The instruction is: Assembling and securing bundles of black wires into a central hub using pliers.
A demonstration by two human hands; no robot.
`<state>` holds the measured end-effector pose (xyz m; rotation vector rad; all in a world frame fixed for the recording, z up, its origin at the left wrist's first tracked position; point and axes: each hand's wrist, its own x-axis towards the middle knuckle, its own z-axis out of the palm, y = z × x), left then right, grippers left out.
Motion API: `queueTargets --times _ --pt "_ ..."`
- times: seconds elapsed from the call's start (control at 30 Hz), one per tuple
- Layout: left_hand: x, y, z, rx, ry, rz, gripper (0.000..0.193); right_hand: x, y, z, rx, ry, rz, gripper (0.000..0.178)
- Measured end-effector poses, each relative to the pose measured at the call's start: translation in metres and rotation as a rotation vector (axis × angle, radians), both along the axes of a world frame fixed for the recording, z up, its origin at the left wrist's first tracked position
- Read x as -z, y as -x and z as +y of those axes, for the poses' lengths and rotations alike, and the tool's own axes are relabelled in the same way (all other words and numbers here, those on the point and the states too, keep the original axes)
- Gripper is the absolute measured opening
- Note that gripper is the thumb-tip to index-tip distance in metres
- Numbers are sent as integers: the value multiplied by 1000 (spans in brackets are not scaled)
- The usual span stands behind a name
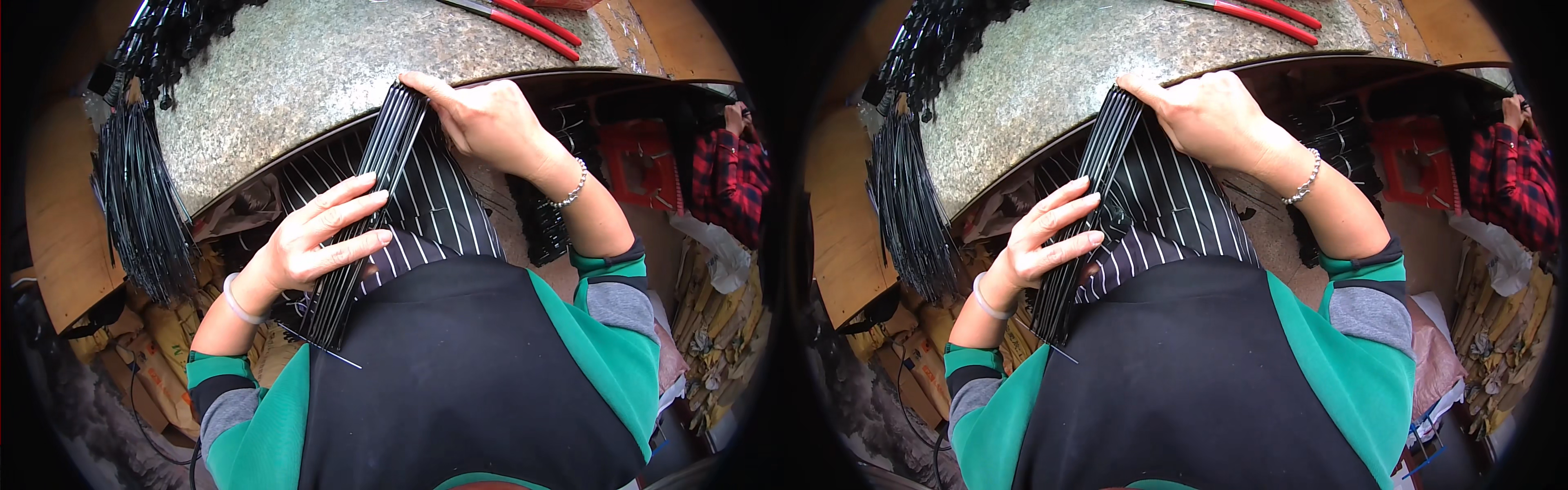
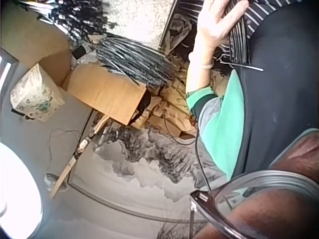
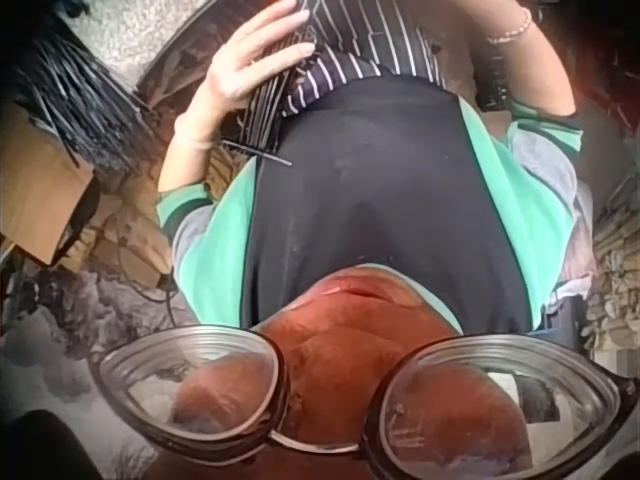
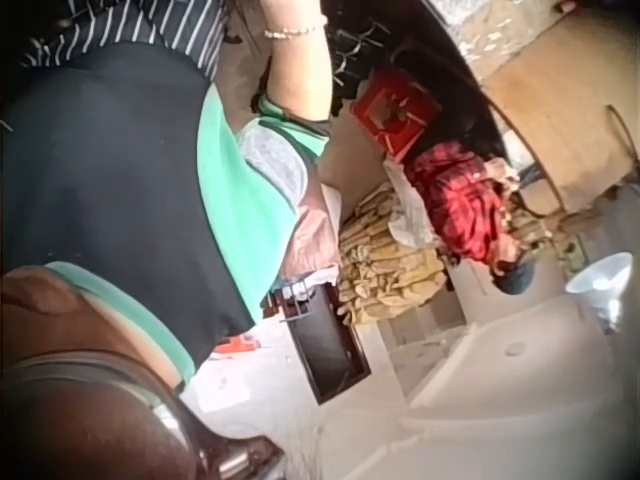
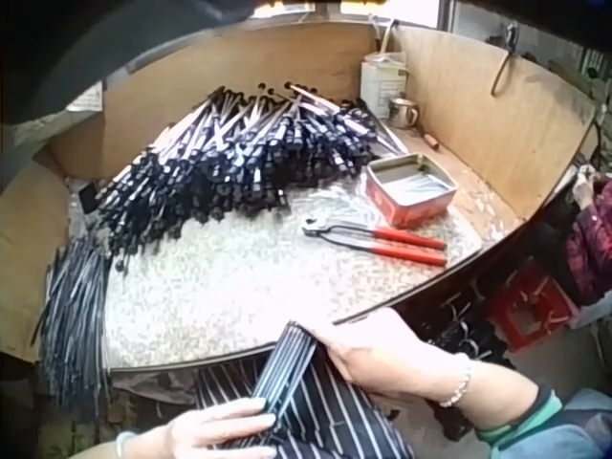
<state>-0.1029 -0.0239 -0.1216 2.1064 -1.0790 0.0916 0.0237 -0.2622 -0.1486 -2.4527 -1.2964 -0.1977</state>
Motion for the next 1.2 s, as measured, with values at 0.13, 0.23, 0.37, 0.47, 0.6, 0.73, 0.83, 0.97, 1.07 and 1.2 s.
queueTargets --times 0.13,0.23,0.37,0.47,0.6,0.73,0.83,0.97,1.07,1.2 --pt "1 -1 0 -1 22 6 34 1 -1 0 31 -100 69 39" --pt "1 0 3 -13 3 -17 34 4 1 -3 117 -264 116 34" --pt "2 0 3 -11 -3 -19 33 11 8 -17 219 -503 236 19" --pt "-1 0 -1 -17 22 2 35 21 16 -20 219 -744 470 13" --pt "0 0 0 -5 47 13 36 13 20 -12 339 -846 1065 18" --pt "3 1 0 -5 65 9 36 13 20 -5 429 -923 1369 24" --pt "5 2 0 -8 77 5 36 10 22 -3 425 -887 1402 25" --pt "11 1 4 2 80 -9 35 10 21 1 437 -851 1435 26" --pt "11 0 4 18 64 -30 37 7 20 4 449 -864 1505 27" --pt "6 3 0 -35 126 15 36 3 20 3 451 -932 1675 26"
